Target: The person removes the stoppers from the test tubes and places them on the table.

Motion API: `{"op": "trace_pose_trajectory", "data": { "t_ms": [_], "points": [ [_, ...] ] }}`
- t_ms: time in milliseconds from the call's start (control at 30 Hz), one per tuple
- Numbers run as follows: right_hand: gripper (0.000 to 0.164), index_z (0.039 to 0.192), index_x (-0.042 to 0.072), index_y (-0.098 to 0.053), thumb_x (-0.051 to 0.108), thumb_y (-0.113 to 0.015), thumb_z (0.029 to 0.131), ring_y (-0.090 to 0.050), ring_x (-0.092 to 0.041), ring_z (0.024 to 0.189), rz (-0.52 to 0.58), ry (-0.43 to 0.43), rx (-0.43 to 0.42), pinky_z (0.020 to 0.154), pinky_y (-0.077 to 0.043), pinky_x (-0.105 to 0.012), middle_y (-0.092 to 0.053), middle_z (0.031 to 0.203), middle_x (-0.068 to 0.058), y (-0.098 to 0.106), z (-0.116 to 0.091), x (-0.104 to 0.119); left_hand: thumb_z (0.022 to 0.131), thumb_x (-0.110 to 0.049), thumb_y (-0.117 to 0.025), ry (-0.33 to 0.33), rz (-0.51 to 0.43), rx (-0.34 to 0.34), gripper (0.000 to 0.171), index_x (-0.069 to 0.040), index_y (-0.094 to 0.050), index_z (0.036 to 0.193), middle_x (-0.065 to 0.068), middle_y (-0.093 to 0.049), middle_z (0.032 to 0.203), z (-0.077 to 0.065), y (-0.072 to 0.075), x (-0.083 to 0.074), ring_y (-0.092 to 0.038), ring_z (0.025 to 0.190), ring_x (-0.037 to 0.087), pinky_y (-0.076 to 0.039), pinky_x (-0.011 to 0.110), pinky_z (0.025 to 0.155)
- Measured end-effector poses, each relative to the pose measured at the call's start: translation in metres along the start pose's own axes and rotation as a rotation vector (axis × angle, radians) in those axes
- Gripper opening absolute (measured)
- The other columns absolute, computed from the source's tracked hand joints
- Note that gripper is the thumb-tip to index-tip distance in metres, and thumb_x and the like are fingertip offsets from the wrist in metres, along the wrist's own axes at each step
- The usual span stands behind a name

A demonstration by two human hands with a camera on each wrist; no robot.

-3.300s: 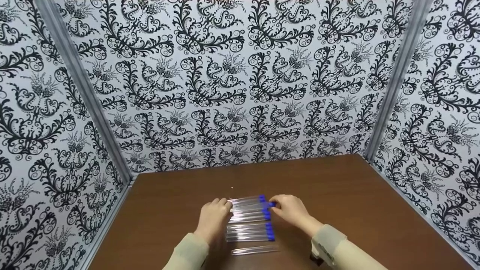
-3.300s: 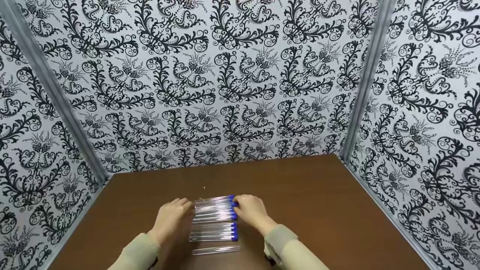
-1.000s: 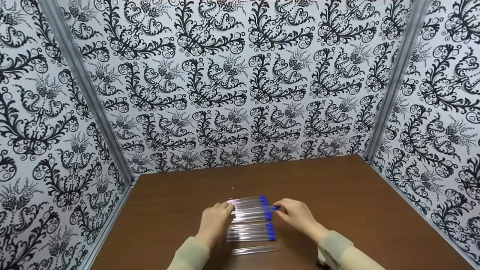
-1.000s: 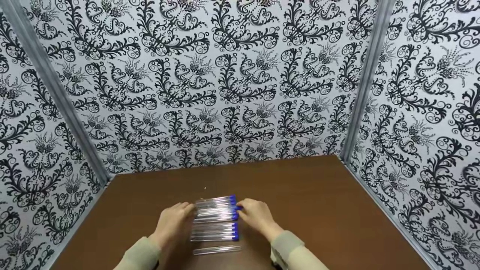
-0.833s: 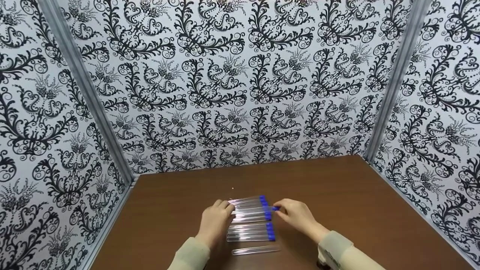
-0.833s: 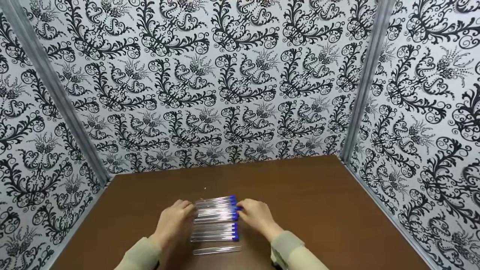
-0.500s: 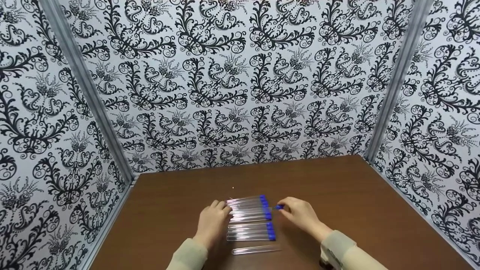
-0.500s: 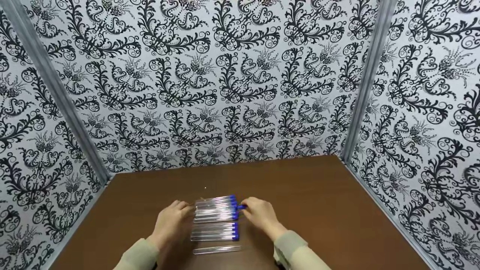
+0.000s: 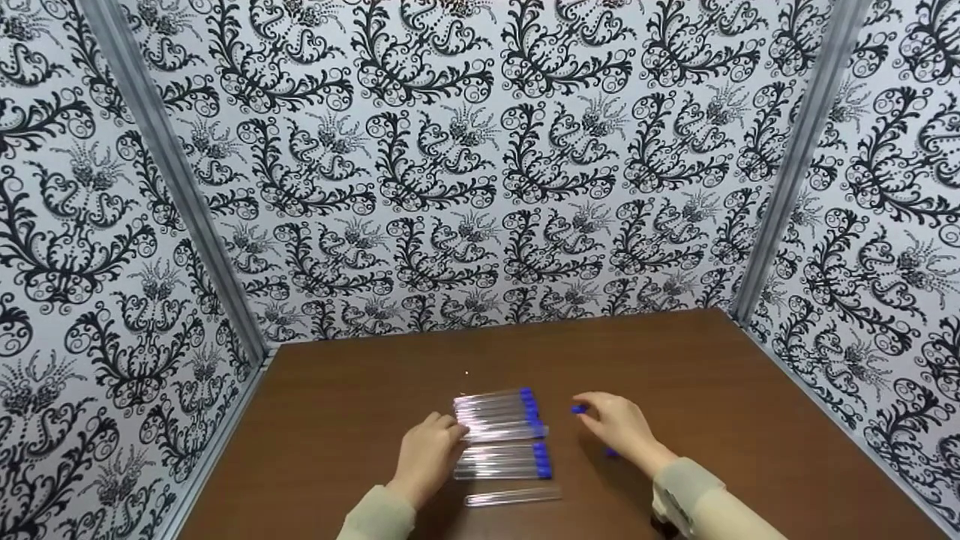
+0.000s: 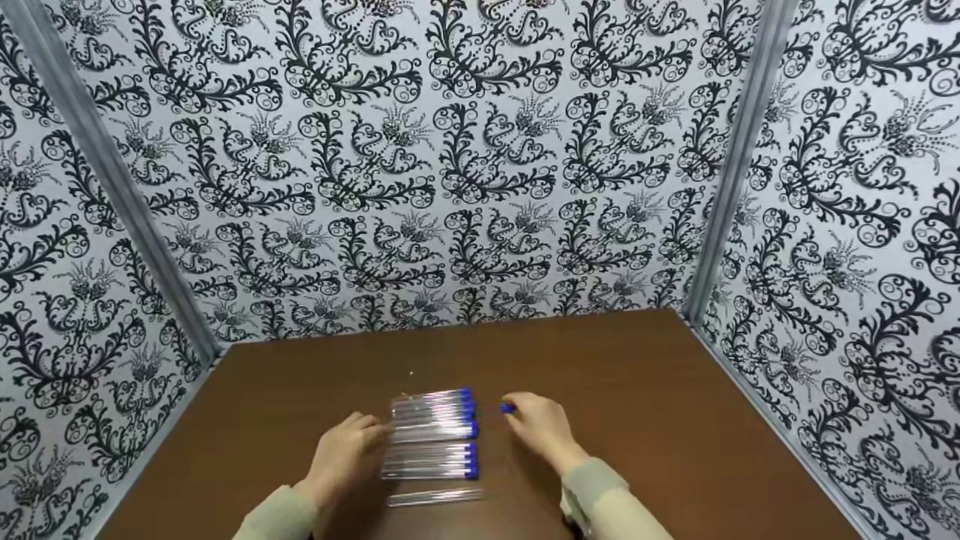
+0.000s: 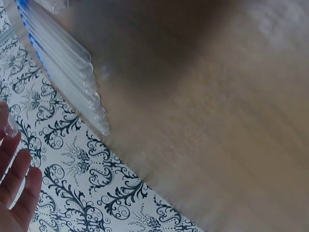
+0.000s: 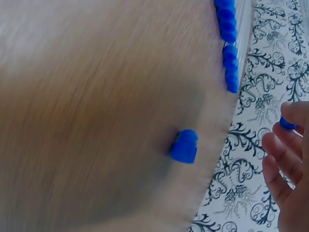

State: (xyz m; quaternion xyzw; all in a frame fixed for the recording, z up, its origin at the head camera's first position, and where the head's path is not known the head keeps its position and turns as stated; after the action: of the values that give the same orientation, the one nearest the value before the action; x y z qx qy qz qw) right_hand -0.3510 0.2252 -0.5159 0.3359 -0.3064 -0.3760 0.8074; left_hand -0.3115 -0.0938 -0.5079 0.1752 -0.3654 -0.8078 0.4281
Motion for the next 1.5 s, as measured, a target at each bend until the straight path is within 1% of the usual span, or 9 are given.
{"op": "trace_pose_trajectory", "data": {
  "t_ms": [100, 200, 333, 567, 800, 933, 1100, 1267, 1500],
  "points": [
    [0.023, 0.102, 0.011, -0.072, 0.010, -0.078, 0.081, -0.068, -0.017, 0.078, 0.011, -0.044, 0.022, 0.068, -0.054, -0.035, -0.071, 0.097, -0.002, 0.001, -0.001, -0.005, 0.072, -0.019, -0.082, -0.008, -0.029, 0.022, 0.016, -0.015, -0.075, 0.086, -0.005, -0.066, 0.082, -0.003, -0.002, -0.002, -0.058, 0.074, 0.014, -0.051, 0.028, 0.062],
    [0.019, 0.098, 0.012, -0.071, 0.010, -0.077, 0.081, -0.067, -0.016, 0.075, 0.032, -0.084, 0.038, 0.066, -0.054, -0.033, -0.071, 0.093, -0.001, 0.000, -0.003, -0.011, 0.072, -0.019, -0.082, -0.022, -0.053, 0.033, 0.017, -0.017, -0.075, 0.087, -0.007, -0.065, 0.083, -0.007, -0.005, -0.004, -0.057, 0.074, 0.013, -0.050, 0.028, 0.059],
    [0.016, 0.094, 0.014, -0.071, 0.009, -0.077, 0.080, -0.067, -0.016, 0.075, 0.071, -0.144, 0.063, 0.066, -0.054, -0.035, -0.071, 0.091, 0.000, -0.002, -0.005, -0.019, 0.073, -0.019, -0.081, -0.051, -0.089, 0.061, 0.018, -0.017, -0.074, 0.089, -0.007, -0.065, 0.084, -0.014, -0.008, -0.008, -0.058, 0.076, 0.012, -0.050, 0.028, 0.061],
    [0.015, 0.093, 0.016, -0.072, 0.010, -0.077, 0.080, -0.064, -0.017, 0.080, 0.070, -0.199, 0.125, 0.071, -0.052, -0.038, -0.069, 0.094, 0.003, -0.006, -0.010, -0.030, 0.071, -0.020, -0.081, -0.086, -0.087, 0.072, 0.013, -0.018, -0.073, 0.081, -0.009, -0.062, 0.076, -0.025, -0.013, -0.014, -0.058, 0.071, 0.011, -0.048, 0.026, 0.058],
    [0.013, 0.092, 0.017, -0.073, 0.012, -0.077, 0.081, -0.060, -0.013, 0.078, 0.082, -0.274, 0.162, 0.070, -0.050, -0.038, -0.065, 0.091, 0.006, -0.008, -0.014, -0.036, 0.075, -0.023, -0.080, -0.075, -0.108, 0.152, 0.010, -0.018, -0.075, 0.082, -0.010, -0.063, 0.078, -0.029, -0.016, -0.016, -0.059, 0.073, 0.009, -0.049, 0.026, 0.060],
    [0.013, 0.093, 0.017, -0.073, 0.014, -0.077, 0.081, -0.062, -0.017, 0.081, 0.085, -0.295, 0.178, 0.072, -0.052, -0.040, -0.066, 0.092, 0.006, -0.009, -0.016, -0.038, 0.077, -0.025, -0.079, -0.064, -0.125, 0.182, 0.008, -0.019, -0.075, 0.080, -0.011, -0.062, 0.077, -0.031, -0.016, -0.018, -0.058, 0.073, 0.008, -0.049, 0.025, 0.060],
    [0.015, 0.097, 0.016, -0.074, 0.015, -0.077, 0.082, -0.065, -0.021, 0.089, 0.111, -0.319, 0.198, 0.078, -0.052, -0.043, -0.068, 0.096, 0.004, -0.009, -0.017, -0.040, 0.078, -0.026, -0.078, -0.054, -0.141, 0.194, 0.008, -0.020, -0.075, 0.079, -0.012, -0.061, 0.075, -0.032, -0.014, -0.019, -0.057, 0.073, 0.007, -0.049, 0.025, 0.059],
    [0.015, 0.097, 0.015, -0.074, 0.015, -0.076, 0.083, -0.065, -0.020, 0.087, 0.121, -0.328, 0.208, 0.077, -0.052, -0.042, -0.069, 0.097, 0.002, -0.010, -0.018, -0.042, 0.077, -0.025, -0.078, -0.053, -0.116, 0.196, 0.006, -0.020, -0.074, 0.079, -0.012, -0.060, 0.073, -0.032, -0.015, -0.019, -0.058, 0.072, 0.009, -0.048, 0.027, 0.057],
    [0.014, 0.097, 0.015, -0.074, 0.014, -0.076, 0.083, -0.065, -0.019, 0.087, 0.127, -0.343, 0.244, 0.078, -0.052, -0.042, -0.069, 0.097, 0.001, -0.013, -0.023, -0.046, 0.078, -0.023, -0.078, -0.036, -0.140, 0.235, 0.004, -0.021, -0.076, 0.079, -0.012, -0.058, 0.073, -0.033, -0.018, -0.021, -0.058, 0.071, 0.008, -0.048, 0.026, 0.057]
  ]
}}
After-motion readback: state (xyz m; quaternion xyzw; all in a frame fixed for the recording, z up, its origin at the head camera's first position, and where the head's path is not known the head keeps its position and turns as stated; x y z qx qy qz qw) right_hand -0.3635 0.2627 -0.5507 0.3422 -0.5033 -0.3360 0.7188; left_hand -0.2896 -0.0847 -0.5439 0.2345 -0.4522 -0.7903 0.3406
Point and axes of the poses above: each hand's wrist, its own z-axis towards the middle knuckle, its own y-axis out of the back of the hand, x = y × z, the point moved 2 cm from there along z, towards the middle knuckle
